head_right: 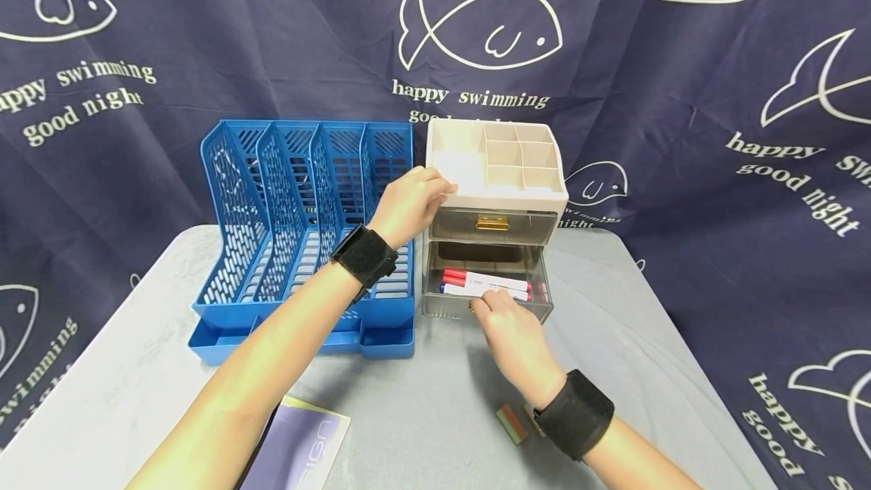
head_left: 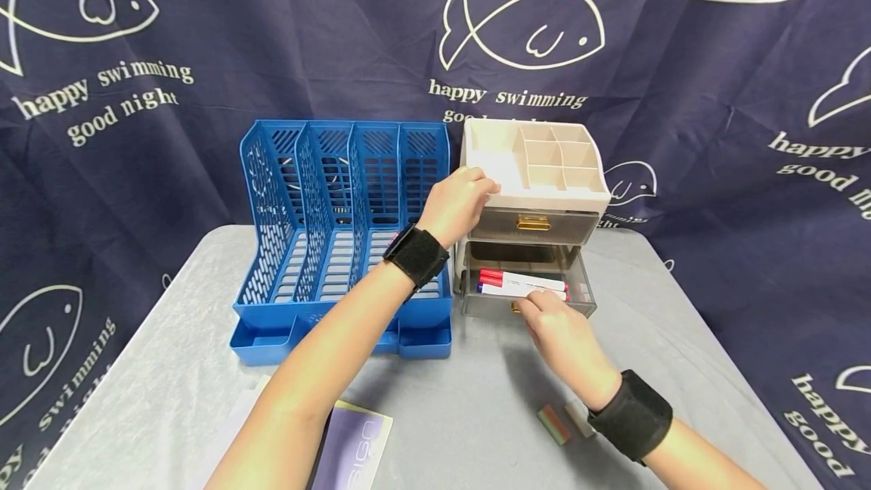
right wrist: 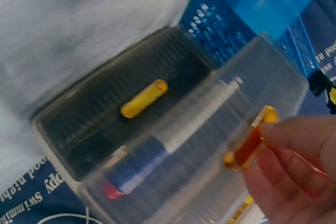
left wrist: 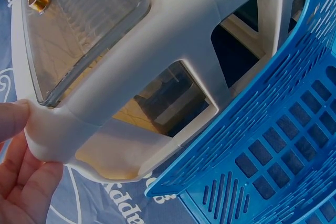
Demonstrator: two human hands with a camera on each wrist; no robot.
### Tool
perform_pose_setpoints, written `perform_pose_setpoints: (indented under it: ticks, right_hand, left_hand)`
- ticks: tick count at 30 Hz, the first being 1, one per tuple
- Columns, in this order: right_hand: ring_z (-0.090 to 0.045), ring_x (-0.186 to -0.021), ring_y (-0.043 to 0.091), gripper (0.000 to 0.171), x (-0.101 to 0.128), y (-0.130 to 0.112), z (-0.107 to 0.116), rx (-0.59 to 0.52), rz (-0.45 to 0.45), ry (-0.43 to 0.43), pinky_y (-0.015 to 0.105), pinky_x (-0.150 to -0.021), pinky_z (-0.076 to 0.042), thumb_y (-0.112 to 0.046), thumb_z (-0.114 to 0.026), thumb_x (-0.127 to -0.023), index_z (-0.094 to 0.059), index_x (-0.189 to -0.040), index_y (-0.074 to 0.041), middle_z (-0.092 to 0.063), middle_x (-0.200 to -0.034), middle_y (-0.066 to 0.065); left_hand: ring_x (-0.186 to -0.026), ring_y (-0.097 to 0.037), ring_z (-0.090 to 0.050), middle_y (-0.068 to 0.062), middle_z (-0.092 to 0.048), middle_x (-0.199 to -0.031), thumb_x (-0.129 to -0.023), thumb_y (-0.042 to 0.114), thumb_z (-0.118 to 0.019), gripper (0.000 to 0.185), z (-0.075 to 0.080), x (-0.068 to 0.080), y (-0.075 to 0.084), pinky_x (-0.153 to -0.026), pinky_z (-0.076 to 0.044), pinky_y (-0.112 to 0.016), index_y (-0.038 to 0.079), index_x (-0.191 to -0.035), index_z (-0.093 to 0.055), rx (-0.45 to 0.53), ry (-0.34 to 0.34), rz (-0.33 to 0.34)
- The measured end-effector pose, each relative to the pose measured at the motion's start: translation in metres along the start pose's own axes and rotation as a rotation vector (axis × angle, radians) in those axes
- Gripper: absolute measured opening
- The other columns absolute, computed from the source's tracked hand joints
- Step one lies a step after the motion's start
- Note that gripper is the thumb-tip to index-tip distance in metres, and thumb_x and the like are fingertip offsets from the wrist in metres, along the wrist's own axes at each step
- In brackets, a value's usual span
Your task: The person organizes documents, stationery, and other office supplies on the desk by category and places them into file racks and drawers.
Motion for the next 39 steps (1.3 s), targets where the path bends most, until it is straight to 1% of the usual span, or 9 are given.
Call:
perform_pose_setpoints:
  ticks: [3, 6, 9, 12, 18, 25, 32, 39]
  right_hand:
    - [-0.056, -0.073, 0.022, 0.010, 0.003, 0.001, -0.002, -0.003, 0.018, 0.028, 0.036, -0.055, -0.050, 0.001, -0.062, -0.080, -0.063, -0.089, -0.003, -0.055, -0.079, 0.004]
    - [-0.057, -0.074, 0.022, 0.009, 0.005, 0.002, -0.004, -0.006, 0.031, 0.051, 0.036, -0.057, -0.050, 0.001, -0.059, -0.082, -0.063, -0.089, -0.002, -0.057, -0.080, 0.005]
    - [-0.057, -0.075, 0.022, 0.008, 0.006, 0.003, -0.006, -0.009, 0.037, 0.062, 0.035, -0.057, -0.050, 0.002, -0.062, -0.080, -0.063, -0.087, -0.001, -0.058, -0.081, 0.005]
    - [-0.058, -0.074, 0.022, 0.011, 0.006, 0.004, -0.006, -0.004, 0.038, 0.073, 0.035, -0.056, -0.050, 0.003, -0.064, -0.077, -0.064, -0.087, -0.001, -0.059, -0.081, 0.004]
    - [-0.058, -0.076, 0.022, 0.013, 0.002, 0.008, -0.007, -0.002, 0.026, 0.083, 0.036, -0.058, -0.051, 0.006, -0.063, -0.077, -0.065, -0.088, -0.001, -0.061, -0.083, 0.004]
    - [-0.058, -0.075, 0.024, 0.018, -0.004, 0.014, -0.011, 0.001, 0.027, 0.102, 0.038, -0.057, -0.051, 0.011, -0.065, -0.074, -0.065, -0.088, -0.001, -0.061, -0.083, 0.006]
    - [-0.059, -0.079, 0.027, 0.021, -0.013, 0.024, -0.018, -0.004, -0.017, 0.072, 0.040, -0.062, -0.053, 0.013, -0.061, -0.073, -0.065, -0.087, -0.001, -0.060, -0.084, 0.008]
    - [-0.060, -0.082, 0.028, 0.019, -0.020, 0.034, -0.027, -0.007, -0.040, 0.086, 0.040, -0.064, -0.054, 0.013, -0.062, -0.076, -0.066, -0.089, -0.001, -0.062, -0.087, 0.009]
  left_hand:
    - [-0.099, -0.017, -0.060, -0.002, -0.066, -0.103, -0.092, 0.009, -0.058, 0.022, 0.000, 0.000, 0.000, -0.081, -0.052, -0.028, 0.013, -0.110, -0.070, 0.000, 0.004, -0.002]
    - [-0.099, -0.017, -0.060, -0.002, -0.066, -0.102, -0.092, 0.009, -0.058, 0.022, 0.001, 0.000, 0.001, -0.082, -0.052, -0.028, 0.012, -0.110, -0.070, -0.001, 0.009, -0.004]
    - [-0.098, -0.017, -0.060, -0.002, -0.066, -0.102, -0.092, 0.009, -0.058, 0.021, 0.000, 0.000, 0.000, -0.081, -0.052, -0.028, 0.012, -0.110, -0.070, -0.003, 0.010, -0.004]
    - [-0.098, -0.017, -0.060, -0.002, -0.066, -0.102, -0.092, 0.009, -0.058, 0.021, 0.000, 0.000, 0.000, -0.081, -0.052, -0.028, 0.012, -0.109, -0.070, -0.003, 0.010, -0.003]
    - [-0.098, -0.017, -0.060, -0.002, -0.066, -0.101, -0.092, 0.009, -0.058, 0.021, 0.000, -0.001, 0.000, -0.081, -0.052, -0.028, 0.012, -0.109, -0.070, -0.004, 0.005, 0.000]
    - [-0.098, -0.017, -0.060, -0.002, -0.066, -0.101, -0.092, 0.009, -0.059, 0.021, 0.000, 0.000, -0.001, -0.081, -0.052, -0.028, 0.012, -0.109, -0.070, 0.004, 0.009, -0.005]
    - [-0.098, -0.017, -0.060, -0.002, -0.066, -0.101, -0.092, 0.008, -0.059, 0.021, -0.001, 0.000, -0.001, -0.081, -0.051, -0.028, 0.012, -0.109, -0.070, 0.009, 0.009, -0.004]
    - [-0.098, -0.017, -0.060, -0.002, -0.066, -0.102, -0.092, 0.010, -0.059, 0.021, -0.001, -0.001, 0.000, -0.080, -0.052, -0.027, 0.013, -0.109, -0.070, 0.007, 0.001, -0.003]
Point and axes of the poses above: each hand's wrist, its own x-axis away from the middle knuckle, its own z-axis out of the back of the hand, y = z × x, the point moved 3 cm from there along -x, towards the middle knuckle
